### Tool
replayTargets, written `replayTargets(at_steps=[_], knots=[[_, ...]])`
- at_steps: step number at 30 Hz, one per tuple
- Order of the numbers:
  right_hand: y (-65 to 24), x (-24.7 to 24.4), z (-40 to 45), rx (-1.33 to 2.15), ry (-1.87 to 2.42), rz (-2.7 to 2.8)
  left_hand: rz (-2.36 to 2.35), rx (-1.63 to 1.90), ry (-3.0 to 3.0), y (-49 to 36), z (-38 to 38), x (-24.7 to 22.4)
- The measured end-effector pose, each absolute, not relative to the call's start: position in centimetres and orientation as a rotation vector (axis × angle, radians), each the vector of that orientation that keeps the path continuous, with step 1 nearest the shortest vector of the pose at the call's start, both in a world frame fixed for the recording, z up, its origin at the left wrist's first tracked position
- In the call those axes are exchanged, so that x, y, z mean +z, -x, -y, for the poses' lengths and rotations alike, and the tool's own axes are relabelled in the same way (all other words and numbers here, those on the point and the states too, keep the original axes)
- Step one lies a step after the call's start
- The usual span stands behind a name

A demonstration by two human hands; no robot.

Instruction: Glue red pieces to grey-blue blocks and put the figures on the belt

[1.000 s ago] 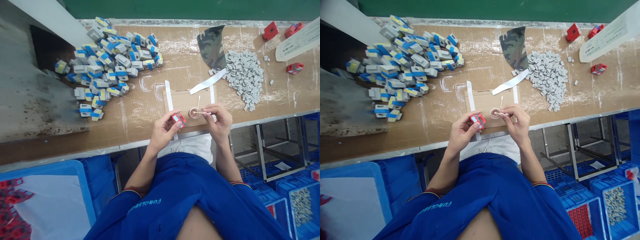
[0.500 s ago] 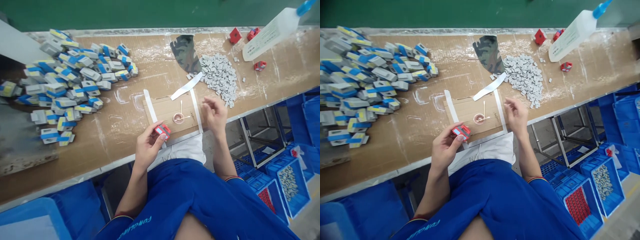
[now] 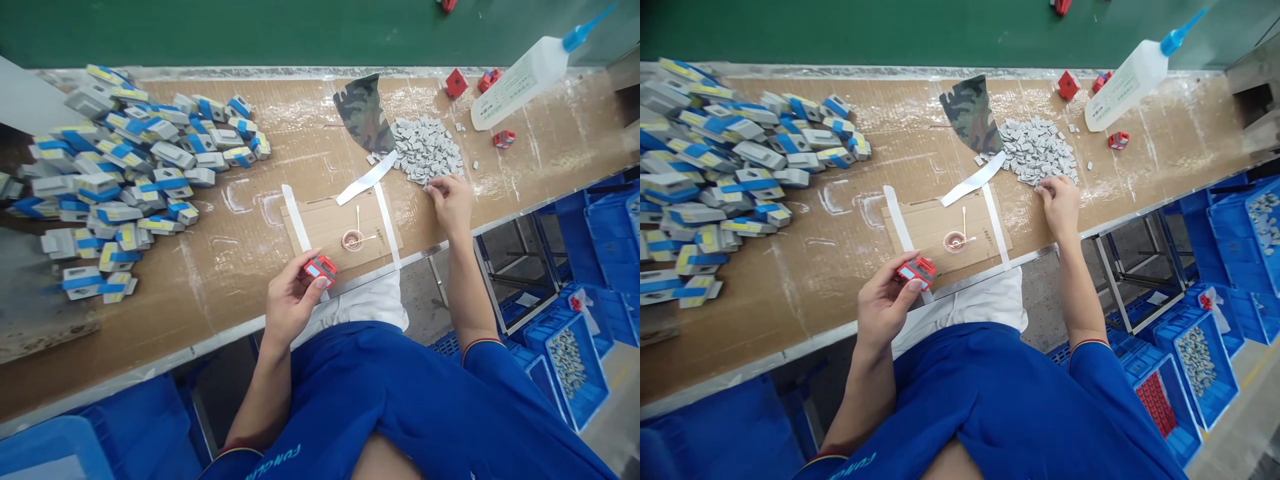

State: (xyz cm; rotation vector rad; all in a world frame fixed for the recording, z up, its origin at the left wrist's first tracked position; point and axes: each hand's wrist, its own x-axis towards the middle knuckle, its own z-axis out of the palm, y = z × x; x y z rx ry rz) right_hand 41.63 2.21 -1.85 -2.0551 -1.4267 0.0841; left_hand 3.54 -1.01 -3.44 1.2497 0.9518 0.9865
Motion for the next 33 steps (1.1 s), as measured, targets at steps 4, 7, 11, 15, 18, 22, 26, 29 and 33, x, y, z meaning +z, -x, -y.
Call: replayTargets(at_steps=[4,7,11,15,18,22,26,29,33], knots=[[-41.1,-1.3,-1.8,-0.023,1.943,1.380,-0.956,0.988,-1.250,-3.6,1.1,-3.7],[-39.2,-1.5,-0.5,0.027,1.844,1.344,-0.964,0.987,-1.252,-3.6,1.2,-3.8],[-35.9,-2.3,1.4,0.343,1.714,1.308,-0.955,1.005,-1.257,-3.6,1.3,-3.9],[-33.4,-2.2,2.6,0.454,1.724,1.178,-0.934,1.036,-1.295,-3.7,1.1,-3.9],[-31.8,-1.2,3.9,0.493,1.686,1.094,-0.906,1.043,-1.283,-3.7,1.1,-4.0],[-28.8,0.4,6.2,0.700,1.634,0.987,-0.859,1.025,-1.230,-3.7,1.2,-4.4],[-26.1,0.2,7.6,0.861,1.593,1.045,-0.827,0.998,-1.198,-3.6,1.3,-4.6],[-25.6,-1.3,7.3,0.743,1.678,1.057,-0.841,1.019,-1.221,-3.8,1.2,-4.5],[-26.6,-2.8,6.9,0.541,1.756,0.999,-0.876,1.046,-1.233,-4.1,1.1,-4.3]])
